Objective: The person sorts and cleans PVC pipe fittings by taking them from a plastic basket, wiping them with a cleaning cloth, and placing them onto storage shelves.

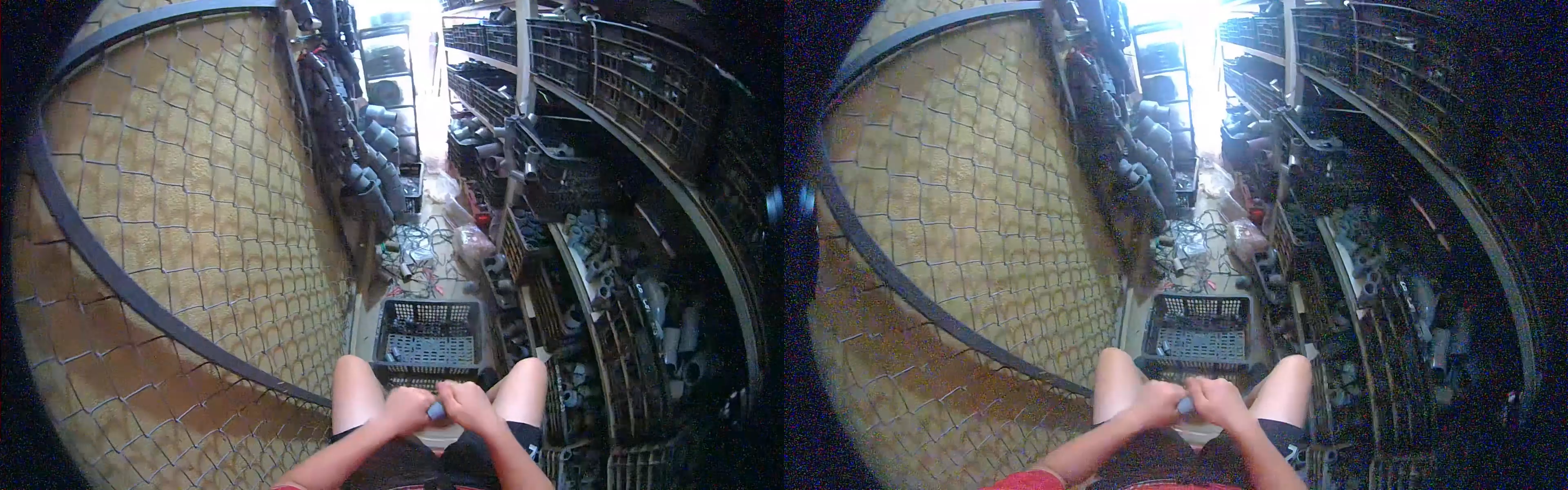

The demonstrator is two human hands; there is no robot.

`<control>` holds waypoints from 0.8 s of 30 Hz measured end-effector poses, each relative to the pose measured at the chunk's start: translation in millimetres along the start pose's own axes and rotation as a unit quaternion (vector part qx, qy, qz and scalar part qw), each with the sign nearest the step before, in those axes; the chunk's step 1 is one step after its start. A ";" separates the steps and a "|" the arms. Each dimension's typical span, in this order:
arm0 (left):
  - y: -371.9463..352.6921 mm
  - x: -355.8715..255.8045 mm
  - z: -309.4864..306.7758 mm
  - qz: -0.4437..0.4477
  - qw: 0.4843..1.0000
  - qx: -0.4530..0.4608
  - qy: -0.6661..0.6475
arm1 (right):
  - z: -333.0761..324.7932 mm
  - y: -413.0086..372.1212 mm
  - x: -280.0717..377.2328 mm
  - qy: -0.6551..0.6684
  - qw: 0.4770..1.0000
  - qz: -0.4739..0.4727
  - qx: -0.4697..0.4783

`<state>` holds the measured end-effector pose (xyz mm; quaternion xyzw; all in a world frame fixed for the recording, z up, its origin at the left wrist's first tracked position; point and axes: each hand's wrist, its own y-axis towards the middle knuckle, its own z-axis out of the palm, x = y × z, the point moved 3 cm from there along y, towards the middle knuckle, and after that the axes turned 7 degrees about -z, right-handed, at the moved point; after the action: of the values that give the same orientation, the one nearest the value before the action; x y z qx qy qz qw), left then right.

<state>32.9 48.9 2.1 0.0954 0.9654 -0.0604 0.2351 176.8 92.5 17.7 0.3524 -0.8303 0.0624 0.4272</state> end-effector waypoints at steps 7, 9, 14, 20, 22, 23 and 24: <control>7.7 12.5 45.5 -0.152 0.767 0.090 -0.617 | 7.3 13.5 -7.1 -0.054 0.979 -0.140 -0.140; 9.0 26.1 75.9 -0.236 0.595 0.115 -0.759 | -4.5 19.4 -4.4 -0.064 0.953 -0.240 -0.174; 42.8 61.1 52.4 -0.264 0.651 0.174 -0.690 | -96.7 57.5 -60.0 -0.061 0.919 -0.160 -0.355; 77.0 168.7 116.8 -0.363 0.687 -0.070 -0.626 | -242.3 126.6 -134.3 0.146 0.866 0.110 -0.466; 89.0 165.5 95.3 -0.341 0.662 -0.097 -0.661 | -283.3 141.9 -185.8 0.136 0.838 0.124 -0.514; 93.9 164.5 93.2 -0.343 0.658 -0.095 -0.664 | -301.7 144.7 -192.0 0.038 0.827 0.149 -0.541; 98.3 161.0 94.0 -0.330 0.641 -0.100 -0.686 | -319.5 146.9 -203.5 -0.051 0.797 0.179 -0.574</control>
<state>-44.9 154.6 -162.8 -0.3220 0.4947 -0.0854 0.8027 374.3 439.4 93.8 -0.1096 -0.7824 -0.3686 0.4899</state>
